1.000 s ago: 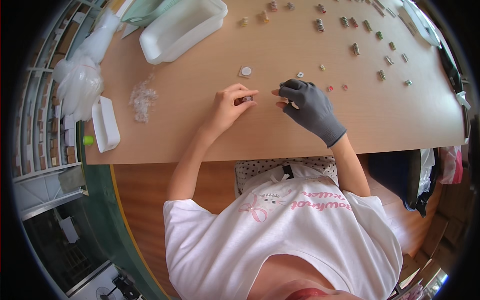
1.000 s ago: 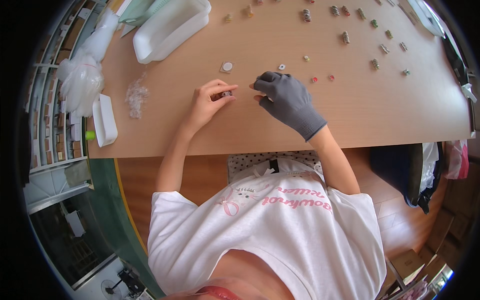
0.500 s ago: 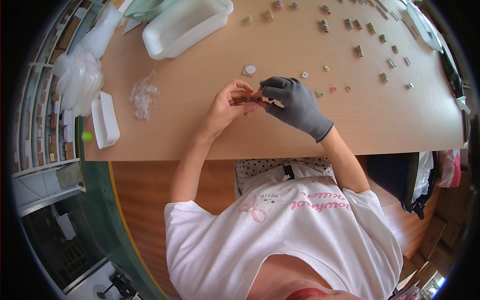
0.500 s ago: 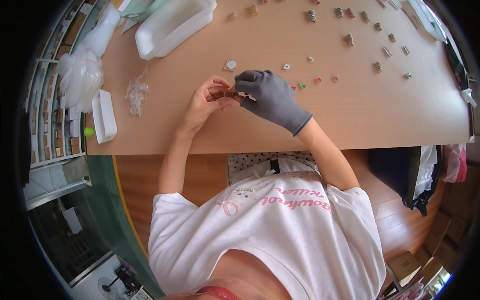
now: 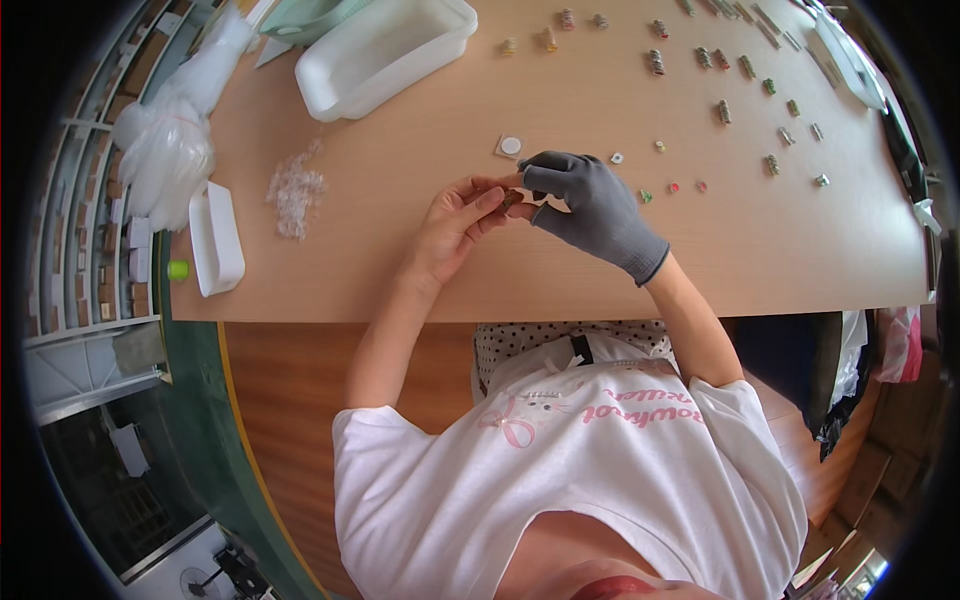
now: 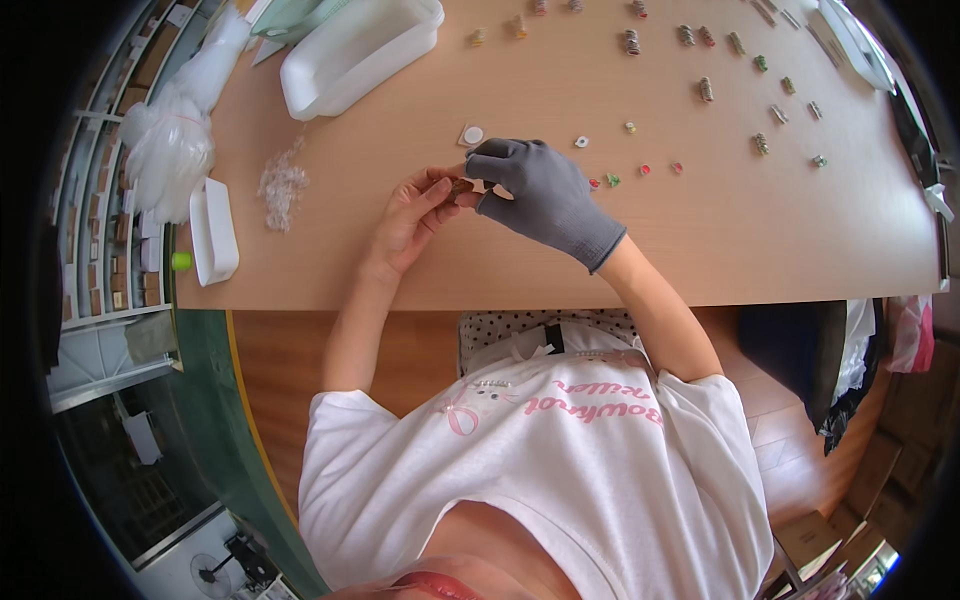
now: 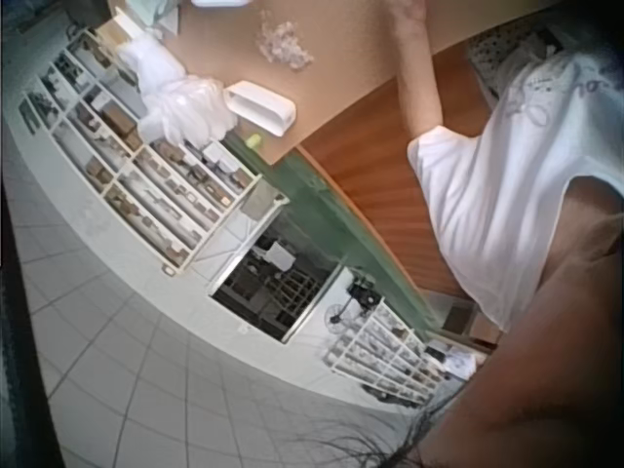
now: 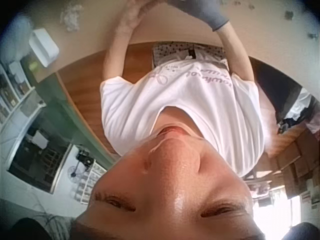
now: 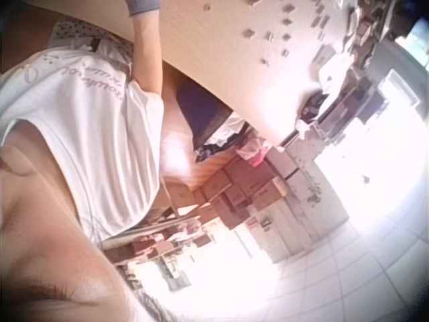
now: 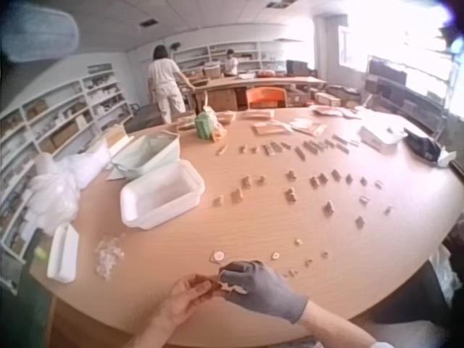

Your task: The person sorts and arranges small plastic parts by hand, taking them from a white bin and placing them on a table.

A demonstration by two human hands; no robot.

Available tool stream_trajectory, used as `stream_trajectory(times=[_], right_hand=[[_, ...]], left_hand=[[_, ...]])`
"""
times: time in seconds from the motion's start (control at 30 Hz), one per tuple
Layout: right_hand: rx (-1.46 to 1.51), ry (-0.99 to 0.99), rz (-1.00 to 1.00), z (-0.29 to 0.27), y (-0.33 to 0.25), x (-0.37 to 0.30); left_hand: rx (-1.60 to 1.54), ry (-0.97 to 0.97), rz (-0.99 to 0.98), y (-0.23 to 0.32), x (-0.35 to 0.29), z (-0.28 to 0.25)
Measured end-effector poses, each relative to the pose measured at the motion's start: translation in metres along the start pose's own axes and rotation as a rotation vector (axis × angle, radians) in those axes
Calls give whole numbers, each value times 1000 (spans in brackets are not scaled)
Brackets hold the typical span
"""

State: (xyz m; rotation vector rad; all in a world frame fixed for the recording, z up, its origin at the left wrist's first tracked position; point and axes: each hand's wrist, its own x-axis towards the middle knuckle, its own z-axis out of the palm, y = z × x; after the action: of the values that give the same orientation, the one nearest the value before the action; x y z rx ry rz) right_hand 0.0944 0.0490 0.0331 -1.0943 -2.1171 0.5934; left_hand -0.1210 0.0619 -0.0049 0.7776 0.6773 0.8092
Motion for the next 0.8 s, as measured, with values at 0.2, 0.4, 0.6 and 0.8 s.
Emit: stream_trajectory(times=[0.2,0.4,0.6,0.8], right_hand=[[186,80,-15,0,6,1],[-216,116,69,-35,33,18],[-359,35,206,-33,66,19],[105,-32,18,-16,0,10]], left_hand=[[-89,-12,12,-3,3,5],[-161,123,-11,-2,2,3],[-176,64,-28,-5,6,-7],[-127,80,9,-7,4,12]])
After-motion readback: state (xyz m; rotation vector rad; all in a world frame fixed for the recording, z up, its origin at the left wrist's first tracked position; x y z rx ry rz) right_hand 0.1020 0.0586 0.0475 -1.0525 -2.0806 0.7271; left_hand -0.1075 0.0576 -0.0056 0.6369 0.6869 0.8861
